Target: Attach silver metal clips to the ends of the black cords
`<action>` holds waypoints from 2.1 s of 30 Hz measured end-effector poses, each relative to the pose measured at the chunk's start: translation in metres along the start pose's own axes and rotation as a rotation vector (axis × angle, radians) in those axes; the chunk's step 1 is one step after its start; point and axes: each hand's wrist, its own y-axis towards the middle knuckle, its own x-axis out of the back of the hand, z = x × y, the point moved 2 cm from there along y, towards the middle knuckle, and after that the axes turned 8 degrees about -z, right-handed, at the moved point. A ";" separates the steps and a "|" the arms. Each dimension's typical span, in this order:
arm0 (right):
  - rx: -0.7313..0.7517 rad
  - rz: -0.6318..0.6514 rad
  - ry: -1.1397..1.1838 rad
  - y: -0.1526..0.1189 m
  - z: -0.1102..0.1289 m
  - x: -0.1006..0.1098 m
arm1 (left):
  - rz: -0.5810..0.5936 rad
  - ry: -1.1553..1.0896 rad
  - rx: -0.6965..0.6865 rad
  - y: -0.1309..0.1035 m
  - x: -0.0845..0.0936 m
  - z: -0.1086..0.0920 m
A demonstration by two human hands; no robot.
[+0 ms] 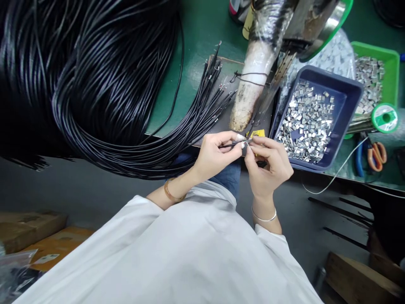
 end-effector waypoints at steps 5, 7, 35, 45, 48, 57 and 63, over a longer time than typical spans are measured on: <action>-0.025 0.024 0.058 -0.004 -0.002 0.001 | -0.008 -0.088 0.123 0.000 0.000 0.005; -0.043 0.026 0.072 -0.005 -0.002 0.001 | -0.008 -0.079 0.125 0.000 0.000 0.006; 0.032 0.032 -0.033 -0.002 0.000 0.003 | 0.096 -0.163 0.134 0.000 0.003 0.008; 0.062 0.026 -0.064 -0.001 -0.003 -0.002 | 0.033 -0.009 0.022 0.000 0.000 0.009; 0.066 0.027 -0.071 0.002 -0.002 -0.003 | 0.020 0.049 -0.026 0.001 0.001 0.006; 0.105 0.049 -0.052 0.002 0.002 -0.001 | 0.046 0.073 -0.059 0.000 0.004 0.005; 0.026 0.059 -0.002 0.001 -0.001 0.002 | 0.075 0.002 0.014 -0.003 0.003 0.006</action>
